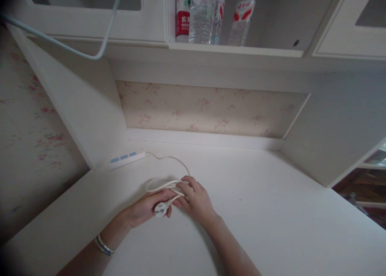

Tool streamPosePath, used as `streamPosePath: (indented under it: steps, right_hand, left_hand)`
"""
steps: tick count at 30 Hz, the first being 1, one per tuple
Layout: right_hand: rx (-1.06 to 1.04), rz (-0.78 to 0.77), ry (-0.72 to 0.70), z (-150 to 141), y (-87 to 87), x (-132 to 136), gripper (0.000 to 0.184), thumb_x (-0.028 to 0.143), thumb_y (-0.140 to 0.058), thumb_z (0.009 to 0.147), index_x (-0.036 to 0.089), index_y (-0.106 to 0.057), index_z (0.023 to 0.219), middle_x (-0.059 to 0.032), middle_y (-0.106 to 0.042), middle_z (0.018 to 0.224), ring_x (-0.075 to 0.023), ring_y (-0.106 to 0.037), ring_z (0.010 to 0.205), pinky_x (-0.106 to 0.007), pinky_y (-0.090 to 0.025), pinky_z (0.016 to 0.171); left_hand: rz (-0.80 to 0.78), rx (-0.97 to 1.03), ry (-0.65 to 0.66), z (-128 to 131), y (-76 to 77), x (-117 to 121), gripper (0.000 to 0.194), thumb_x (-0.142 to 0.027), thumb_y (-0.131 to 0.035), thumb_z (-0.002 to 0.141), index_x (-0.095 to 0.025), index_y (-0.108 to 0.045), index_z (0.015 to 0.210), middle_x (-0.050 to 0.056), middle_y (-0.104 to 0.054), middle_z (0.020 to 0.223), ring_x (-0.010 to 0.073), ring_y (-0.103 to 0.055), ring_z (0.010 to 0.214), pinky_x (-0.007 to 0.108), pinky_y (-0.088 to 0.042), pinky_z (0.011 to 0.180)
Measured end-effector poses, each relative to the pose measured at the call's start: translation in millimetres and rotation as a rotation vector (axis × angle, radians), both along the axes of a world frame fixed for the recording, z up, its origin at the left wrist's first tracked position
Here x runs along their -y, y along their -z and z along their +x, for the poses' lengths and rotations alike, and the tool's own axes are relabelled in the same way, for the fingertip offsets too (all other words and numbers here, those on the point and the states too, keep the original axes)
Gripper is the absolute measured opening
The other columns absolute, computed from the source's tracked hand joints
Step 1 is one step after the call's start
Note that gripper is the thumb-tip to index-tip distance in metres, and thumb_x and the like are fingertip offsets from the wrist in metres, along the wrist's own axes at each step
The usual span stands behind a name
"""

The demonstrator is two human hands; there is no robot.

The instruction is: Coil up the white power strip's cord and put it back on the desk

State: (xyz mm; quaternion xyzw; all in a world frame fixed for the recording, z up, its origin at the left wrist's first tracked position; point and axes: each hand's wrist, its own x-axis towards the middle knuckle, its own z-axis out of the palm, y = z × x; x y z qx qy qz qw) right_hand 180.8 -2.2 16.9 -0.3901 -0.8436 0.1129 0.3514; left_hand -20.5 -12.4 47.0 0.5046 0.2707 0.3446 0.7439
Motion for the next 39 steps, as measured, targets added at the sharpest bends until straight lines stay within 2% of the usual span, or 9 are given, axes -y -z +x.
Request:
streamPosePath:
  steps: [2,5,11,16,20,25,30,35,39]
  right_hand:
    - [0.037,0.028,0.033,-4.7,2.2,-1.8,0.037,0.021,-0.052,0.087,0.027,-0.048,0.122,-0.0094,-0.048,0.12,-0.0174,-0.056,0.091,-0.031,-0.048,0.08]
    - [0.03,0.051,0.039,-5.1,1.9,-5.2,0.04,0.016,-0.048,0.087,0.026,-0.046,0.126,-0.0098,-0.05,0.114,-0.0182,-0.055,0.092,-0.03,-0.048,0.079]
    - [-0.2,-0.1,0.098,10.4,2.9,-15.4,0.019,0.019,-0.041,0.088,0.02,-0.058,0.095,-0.0062,-0.057,0.091,-0.0176,-0.054,0.084,-0.029,-0.044,0.075]
    - [-0.491,-0.299,0.106,22.4,2.5,-19.5,0.019,0.023,-0.044,0.086,0.019,-0.058,0.099,-0.0034,-0.061,0.088,-0.0167,-0.055,0.081,-0.029,-0.044,0.074]
    - [-0.827,-0.52,0.033,20.0,-4.1,-18.0,0.025,0.041,-0.047,0.087,0.019,-0.056,0.078,-0.0003,-0.058,0.071,-0.0134,-0.053,0.062,-0.027,-0.046,0.061]
    - [-1.308,-0.676,0.058,16.1,-18.4,-14.8,0.027,0.045,-0.063,0.077,0.021,-0.052,0.075,0.0065,-0.053,0.063,-0.0064,-0.044,0.044,-0.021,-0.045,0.046]
    - [-1.534,-0.709,0.137,27.0,-30.2,-16.8,0.03,0.046,-0.069,0.072,0.025,-0.052,0.085,0.0082,-0.055,0.064,-0.0083,-0.053,0.051,-0.027,-0.055,0.055]
    - [-1.618,-0.651,0.152,51.3,-32.1,-24.6,0.027,0.043,-0.069,0.074,0.023,-0.053,0.083,0.009,-0.053,0.061,-0.0049,-0.05,0.045,-0.024,-0.056,0.057]
    - [-1.698,-0.606,0.154,72.4,-36.3,-27.6,0.021,0.032,-0.07,0.074,0.021,-0.052,0.078,0.009,-0.052,0.059,-0.004,-0.048,0.043,-0.018,-0.052,0.048]
  left_hand:
    - [0.108,-0.101,-0.029,2.1,-4.2,0.4,0.04,-0.045,-0.048,0.087,-0.014,-0.066,0.105,0.011,-0.067,0.097,0.0136,-0.058,0.064,0.027,-0.044,0.062]
    - [0.239,-0.287,-0.176,-2.7,-3.8,-6.6,0.047,-0.051,-0.042,0.087,-0.014,-0.07,0.095,0.01,-0.069,0.092,0.0155,-0.059,0.066,0.027,-0.044,0.062]
    - [0.376,-0.598,-0.668,-36.7,9.7,-32.8,0.049,-0.054,-0.04,0.084,-0.014,-0.066,0.074,0.005,-0.064,0.065,0.0141,-0.054,0.053,0.025,-0.039,0.053]
    - [0.674,-0.807,-1.005,-44.3,21.7,-45.5,0.04,-0.054,-0.065,0.065,-0.019,-0.054,0.079,0.001,-0.055,0.077,0.0171,-0.055,0.073,0.028,-0.044,0.067]
    - [0.494,-0.485,-0.961,-37.1,25.0,-50.5,0.052,-0.047,-0.069,0.064,-0.02,-0.044,0.101,0.004,-0.055,0.097,0.0173,-0.059,0.084,0.031,-0.048,0.072]
    - [0.124,-0.114,-0.713,-36.1,14.7,-44.7,0.046,-0.044,-0.065,0.07,-0.016,-0.049,0.104,0.001,-0.059,0.079,0.012,-0.06,0.063,0.03,-0.049,0.068]
    - [0.158,-0.082,-0.735,-38.8,8.6,-38.4,0.045,-0.041,-0.062,0.074,-0.023,-0.049,0.113,-0.003,-0.055,0.086,0.0017,-0.042,0.041,0.018,-0.035,0.04]
    - [0.163,-0.19,-0.82,-56.2,9.0,-43.3,0.033,-0.036,-0.066,0.071,-0.017,-0.059,0.096,-0.002,-0.055,0.08,0.0055,-0.048,0.053,0.017,-0.037,0.047]
    - [0.066,-0.016,-0.849,-65.3,6.7,-47.2,0.027,-0.021,-0.072,0.064,-0.016,-0.062,0.088,0.0,-0.059,0.087,0.0086,-0.055,0.071,0.016,-0.041,0.055]
